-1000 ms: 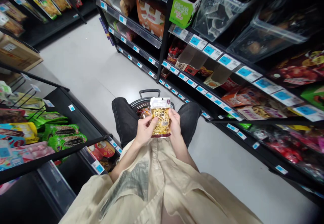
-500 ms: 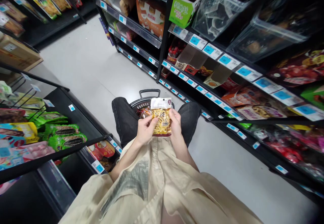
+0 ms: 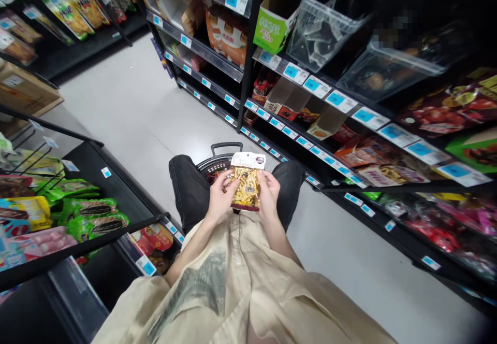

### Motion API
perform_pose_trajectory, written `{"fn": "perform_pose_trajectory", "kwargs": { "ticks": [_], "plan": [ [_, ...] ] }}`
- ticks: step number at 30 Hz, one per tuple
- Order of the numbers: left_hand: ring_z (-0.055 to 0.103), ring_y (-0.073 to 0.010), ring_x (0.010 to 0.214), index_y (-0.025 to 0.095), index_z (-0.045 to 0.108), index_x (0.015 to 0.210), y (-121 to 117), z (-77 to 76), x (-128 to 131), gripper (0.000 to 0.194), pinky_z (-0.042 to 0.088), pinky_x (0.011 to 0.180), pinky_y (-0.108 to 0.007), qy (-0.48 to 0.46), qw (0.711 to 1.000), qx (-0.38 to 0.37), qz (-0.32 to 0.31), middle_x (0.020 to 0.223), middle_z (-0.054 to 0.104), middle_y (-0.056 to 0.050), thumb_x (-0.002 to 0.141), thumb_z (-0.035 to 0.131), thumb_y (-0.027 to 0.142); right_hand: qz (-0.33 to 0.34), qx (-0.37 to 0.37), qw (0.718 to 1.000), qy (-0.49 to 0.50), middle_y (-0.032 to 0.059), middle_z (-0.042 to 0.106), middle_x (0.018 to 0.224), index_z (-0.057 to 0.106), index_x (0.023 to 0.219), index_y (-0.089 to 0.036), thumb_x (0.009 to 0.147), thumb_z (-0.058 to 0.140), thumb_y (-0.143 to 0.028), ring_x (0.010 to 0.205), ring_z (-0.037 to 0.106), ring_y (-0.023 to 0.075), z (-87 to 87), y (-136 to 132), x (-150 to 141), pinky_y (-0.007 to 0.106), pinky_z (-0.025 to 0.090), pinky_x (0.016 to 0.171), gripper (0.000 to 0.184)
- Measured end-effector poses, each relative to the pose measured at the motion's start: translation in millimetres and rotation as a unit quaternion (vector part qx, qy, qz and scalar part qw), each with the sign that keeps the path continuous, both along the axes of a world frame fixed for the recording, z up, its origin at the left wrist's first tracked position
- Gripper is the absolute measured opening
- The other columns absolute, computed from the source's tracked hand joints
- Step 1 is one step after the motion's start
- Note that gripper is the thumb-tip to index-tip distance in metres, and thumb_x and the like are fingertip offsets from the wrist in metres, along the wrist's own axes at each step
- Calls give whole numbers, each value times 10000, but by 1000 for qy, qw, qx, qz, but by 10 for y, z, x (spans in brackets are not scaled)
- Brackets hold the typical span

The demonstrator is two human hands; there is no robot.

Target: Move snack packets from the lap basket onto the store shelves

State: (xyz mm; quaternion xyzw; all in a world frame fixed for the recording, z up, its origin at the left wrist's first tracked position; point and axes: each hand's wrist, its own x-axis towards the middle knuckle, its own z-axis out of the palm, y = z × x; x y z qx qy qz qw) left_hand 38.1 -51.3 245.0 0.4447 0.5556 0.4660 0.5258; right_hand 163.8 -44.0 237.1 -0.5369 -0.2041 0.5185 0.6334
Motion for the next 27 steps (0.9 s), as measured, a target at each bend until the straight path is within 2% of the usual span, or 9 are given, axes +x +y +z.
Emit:
{"fn": "perform_pose_trajectory", "kwargs": {
  "ticks": [3, 5, 8, 10, 14, 16, 19, 22, 27],
  "plan": [
    [675, -239, 1124, 215, 557, 1372, -16, 5, -37, 506, 560, 941, -388, 119, 988, 83, -50, 1322, 651, -147, 901, 644, 380, -68, 5, 996, -60, 7, 709, 771, 680, 831, -176, 794, 740, -510, 667, 628, 139, -52, 4, 26, 249, 507, 647, 341],
    [497, -290, 1382, 241, 555, 1395, -31, 32, -76, 522, 449, 1113, -469, 212, 955, 156, -137, 1530, 474, -152, 895, 653, 355, -89, 10, 993, -75, 6, 705, 780, 670, 834, -178, 816, 719, -508, 681, 625, 138, -54, 4, 34, 251, 506, 665, 334],
    [205, -366, 1534, 239, 471, 1482, -38, 50, -119, 754, 274, 1216, -572, 298, 898, 220, -239, 1656, 242, -155, 806, 756, 410, -72, 21, 995, -68, 0, 695, 792, 646, 826, -196, 843, 703, -496, 710, 636, 142, -9, -16, 37, 250, 512, 685, 306],
    [170, -389, 1538, 215, 408, 1524, -37, 24, -128, 872, 246, 1219, -597, 311, 888, 230, -250, 1655, 234, -178, 771, 782, 448, -23, 34, 998, -51, 7, 700, 833, 649, 873, -209, 837, 720, -490, 746, 656, 154, 33, -40, 36, 255, 527, 695, 292],
    [524, -323, 1358, 167, 509, 1446, -61, -63, -100, 569, 419, 1141, -499, 219, 949, 148, -172, 1393, 607, -176, 939, 577, 414, 114, 82, 990, -30, 61, 707, 984, 670, 996, -205, 798, 746, -530, 762, 674, 172, 83, -71, 43, 292, 565, 682, 388],
    [650, -294, 1197, 136, 589, 1352, -86, -82, -69, 476, 513, 1047, -448, 140, 983, 72, -97, 1181, 725, -148, 974, 512, 414, 134, 90, 986, -36, 67, 698, 978, 668, 987, -197, 804, 740, -529, 717, 658, 159, 95, -64, 55, 298, 565, 652, 387],
    [670, -295, 1153, 113, 651, 1236, -107, -88, -22, 463, 548, 1005, -434, 30, 999, 17, -5, 1115, 744, -137, 946, 559, 462, 53, 64, 994, -67, 16, 655, 799, 629, 929, -195, 808, 761, -472, 638, 605, 130, 107, -19, 94, 267, 530, 607, 329],
    [682, -299, 1133, 113, 667, 1168, -107, -134, 3, 477, 570, 982, -449, -28, 999, 0, 34, 1100, 742, -127, 900, 623, 505, -38, 47, 994, -87, -15, 607, 757, 583, 889, -199, 752, 818, -436, 631, 571, 108, 101, 45, 169, 230, 489, 584, 361],
    [735, -297, 1000, 125, 675, 1120, -118, -244, -38, 515, 634, 855, -433, -37, 999, -32, 11, 1028, 749, -128, 852, 660, 564, 11, 36, 997, -60, 22, 671, 895, 636, 1002, -198, 741, 822, -449, 640, 575, 108, 86, 97, 344, 225, 482, 562, 407]
  ]
}}
